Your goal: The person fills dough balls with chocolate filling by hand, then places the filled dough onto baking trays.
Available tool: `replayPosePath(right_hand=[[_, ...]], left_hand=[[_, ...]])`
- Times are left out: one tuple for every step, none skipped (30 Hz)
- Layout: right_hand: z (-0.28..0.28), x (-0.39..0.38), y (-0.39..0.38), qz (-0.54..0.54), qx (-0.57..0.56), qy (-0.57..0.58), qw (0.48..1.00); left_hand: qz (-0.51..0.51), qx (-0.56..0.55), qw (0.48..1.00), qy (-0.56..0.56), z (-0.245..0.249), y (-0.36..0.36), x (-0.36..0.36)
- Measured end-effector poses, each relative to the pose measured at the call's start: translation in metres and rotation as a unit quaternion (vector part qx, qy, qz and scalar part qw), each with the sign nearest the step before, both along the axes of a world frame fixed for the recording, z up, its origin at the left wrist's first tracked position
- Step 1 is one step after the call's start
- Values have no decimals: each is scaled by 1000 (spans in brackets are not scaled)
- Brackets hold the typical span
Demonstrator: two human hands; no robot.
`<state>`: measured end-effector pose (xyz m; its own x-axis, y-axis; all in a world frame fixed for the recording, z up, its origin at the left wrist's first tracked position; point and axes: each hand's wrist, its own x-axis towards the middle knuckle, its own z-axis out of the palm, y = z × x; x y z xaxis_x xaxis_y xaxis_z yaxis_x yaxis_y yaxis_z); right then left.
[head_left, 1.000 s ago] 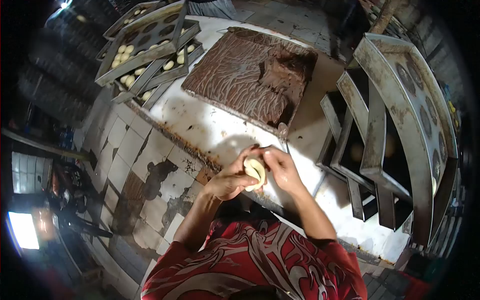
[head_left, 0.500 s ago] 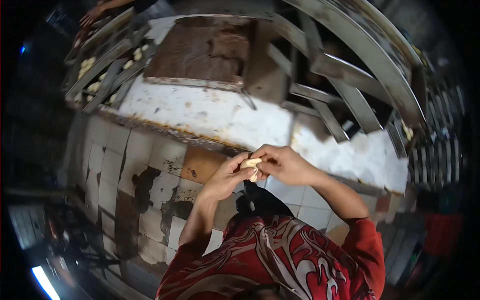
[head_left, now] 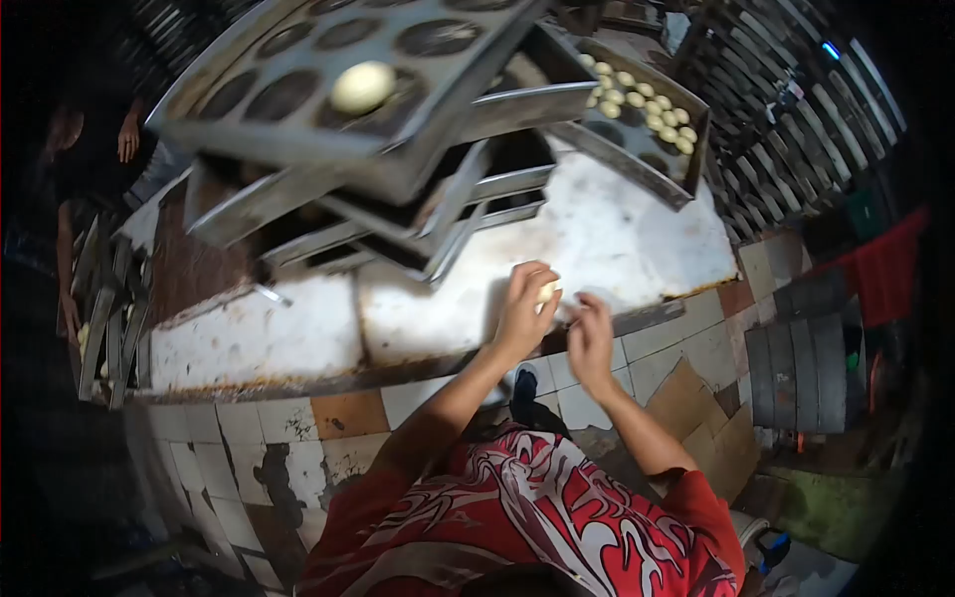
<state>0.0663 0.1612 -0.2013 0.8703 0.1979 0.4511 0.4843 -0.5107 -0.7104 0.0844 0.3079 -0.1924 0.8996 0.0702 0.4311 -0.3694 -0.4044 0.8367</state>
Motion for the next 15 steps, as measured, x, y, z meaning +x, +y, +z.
replayPosePath(right_hand=[[-6,31,-24,-61,7,15,998],[-11,62,-42,-118,15,32,992],[-19,92,-52,-140,18,26,990],[-27,119,-52,-123,55,60,989],[-36,139,-43,-106,92,96,985],[-49,145,-26,-26,136,124,983],[-56,148,-5,54,179,151,971],[-49,137,11,145,89,86,982],[-41,118,18,234,-1,18,972],[-37,102,11,254,-60,5,965],[-38,90,-1,274,-118,-11,954],[-44,95,-23,286,-125,-34,950],[-49,113,-43,297,-131,-61,944],[-39,132,-47,244,-170,-59,953],[-27,148,-41,185,-209,-55,959]], left_hand=[[-54,71,996,0,-13,-16,26],[-67,262,963,6,-28,-27,44],[-65,264,962,8,-27,-38,48],[-24,266,964,7,-23,-47,48],[17,270,963,8,-17,-53,48],[40,234,971,23,-10,-49,43],[64,140,987,43,-5,-41,35],[99,28,995,6,2,-33,23],[141,4,989,53,8,-23,9],[181,-19,978,98,11,-9,-6],[196,-10,974,114,11,5,-23],[214,-1,969,124,11,20,-37],[232,5,963,137,8,33,-52],[248,10,957,152,4,42,-66],[259,7,954,148,0,45,-74]])
